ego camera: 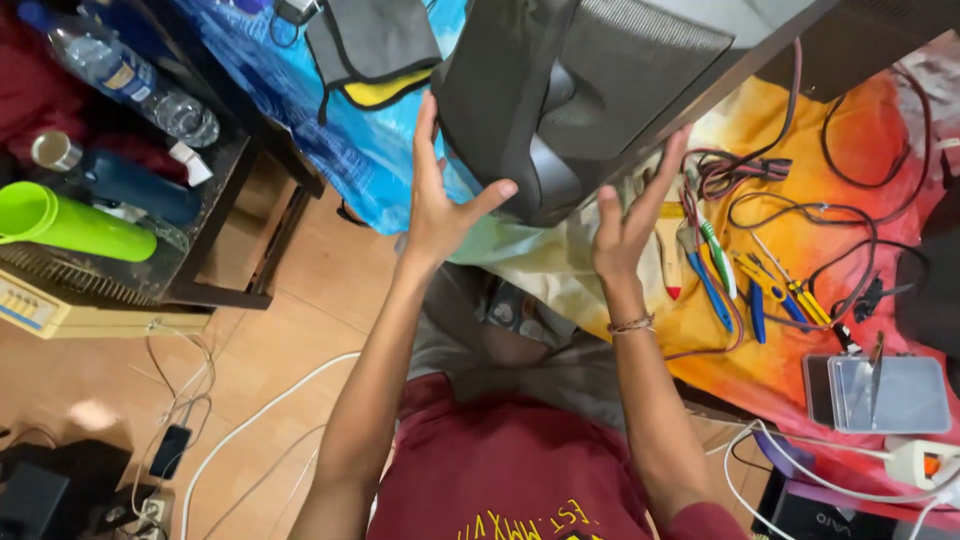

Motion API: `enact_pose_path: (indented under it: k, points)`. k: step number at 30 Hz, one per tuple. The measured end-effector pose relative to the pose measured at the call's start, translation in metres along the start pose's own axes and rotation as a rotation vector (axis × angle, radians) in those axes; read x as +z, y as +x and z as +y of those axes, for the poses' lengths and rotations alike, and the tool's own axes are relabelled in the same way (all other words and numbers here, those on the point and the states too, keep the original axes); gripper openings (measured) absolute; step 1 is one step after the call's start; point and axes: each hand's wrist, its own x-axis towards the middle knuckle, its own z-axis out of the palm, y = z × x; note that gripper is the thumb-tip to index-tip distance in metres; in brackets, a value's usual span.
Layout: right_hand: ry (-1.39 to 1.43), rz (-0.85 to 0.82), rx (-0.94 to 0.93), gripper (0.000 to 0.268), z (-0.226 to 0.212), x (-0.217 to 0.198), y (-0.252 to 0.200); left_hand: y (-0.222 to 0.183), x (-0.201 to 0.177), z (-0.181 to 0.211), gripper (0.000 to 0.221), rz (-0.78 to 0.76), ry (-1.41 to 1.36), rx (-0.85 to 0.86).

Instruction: Connecting speaker wires to the spring-loaded terminals on the back of a speaker cabinet.

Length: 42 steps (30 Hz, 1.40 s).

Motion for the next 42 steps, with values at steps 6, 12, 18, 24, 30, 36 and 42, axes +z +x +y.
enact_pose_path:
  k: [6,12,18,24,30,36,42]
  points:
    - [-0.049,-0.180,0.093,0.084,0.022,-0.001,-0.035,-0.030,0.007,-0.025,0.117,0.036,-0.043,-0.104]
    - [-0.102,-0.275,0.067,0.098,0.017,-0.012,-0.037,-0.034,0.007,-0.029,0.118,0.026,-0.187,-0.203]
    - [-0.112,-0.326,0.074,0.112,0.013,-0.010,-0.033,-0.038,0.011,-0.044,0.120,-0.033,-0.198,-0.026]
    - [-0.110,-0.330,0.092,0.113,0.013,-0.008,-0.032,-0.042,0.018,-0.049,0.116,-0.001,-0.176,-0.090]
    - [-0.052,-0.318,0.071,0.112,0.022,-0.012,-0.035,-0.056,0.037,-0.055,0.113,-0.033,-0.105,-0.324]
    - [-0.018,-0.325,0.049,0.117,0.029,-0.017,-0.036,-0.062,0.069,-0.084,0.094,0.027,-0.224,-0.339]
    - [0.011,-0.339,0.030,0.109,0.030,-0.025,-0.036,-0.069,0.071,-0.090,0.038,0.083,-0.819,-0.597]
